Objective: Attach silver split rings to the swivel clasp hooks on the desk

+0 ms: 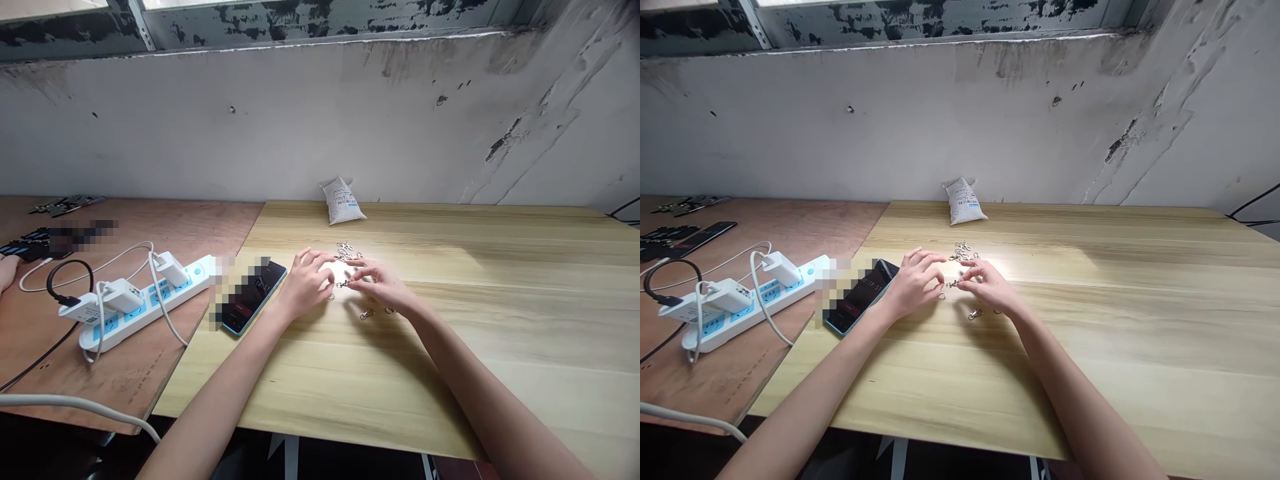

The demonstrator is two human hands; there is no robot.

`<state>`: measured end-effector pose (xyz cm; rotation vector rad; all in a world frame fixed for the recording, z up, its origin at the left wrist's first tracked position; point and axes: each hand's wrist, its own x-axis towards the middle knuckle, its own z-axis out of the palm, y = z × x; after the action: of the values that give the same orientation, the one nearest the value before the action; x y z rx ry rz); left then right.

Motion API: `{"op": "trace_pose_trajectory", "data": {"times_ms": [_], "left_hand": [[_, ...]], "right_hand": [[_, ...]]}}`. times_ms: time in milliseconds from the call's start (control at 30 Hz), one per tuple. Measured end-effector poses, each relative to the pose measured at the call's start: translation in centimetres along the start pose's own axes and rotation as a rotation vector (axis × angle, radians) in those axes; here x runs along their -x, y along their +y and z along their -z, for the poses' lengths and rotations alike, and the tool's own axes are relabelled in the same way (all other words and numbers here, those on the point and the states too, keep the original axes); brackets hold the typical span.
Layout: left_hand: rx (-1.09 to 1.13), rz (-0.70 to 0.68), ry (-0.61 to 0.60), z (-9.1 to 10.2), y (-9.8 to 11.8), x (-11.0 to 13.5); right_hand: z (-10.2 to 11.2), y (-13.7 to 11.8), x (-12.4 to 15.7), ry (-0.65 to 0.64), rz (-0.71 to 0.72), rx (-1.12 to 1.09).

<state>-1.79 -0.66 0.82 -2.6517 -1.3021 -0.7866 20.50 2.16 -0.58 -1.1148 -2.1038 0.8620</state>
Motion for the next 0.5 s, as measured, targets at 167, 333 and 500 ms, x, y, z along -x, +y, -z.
{"op": "trace_pose_trajectory", "data": {"times_ms": [167,333,500], "left_hand": [[0.104,0.081,-0.113,0.7,-1.5,0.3],[0.191,-0.01,-0.24,1.0,-1.0,0.4],[0.134,-0.038,-0.242,0.5,-0.4,0.3]], "right_hand": [[-0.9,1.4,-0.2,0.183,0.114,0.456],[1.0,0.1,-0.1,0.126,0.081,0.493],[4.6,-2.4,1.2,-0.459,-0.141,0.157]]}}
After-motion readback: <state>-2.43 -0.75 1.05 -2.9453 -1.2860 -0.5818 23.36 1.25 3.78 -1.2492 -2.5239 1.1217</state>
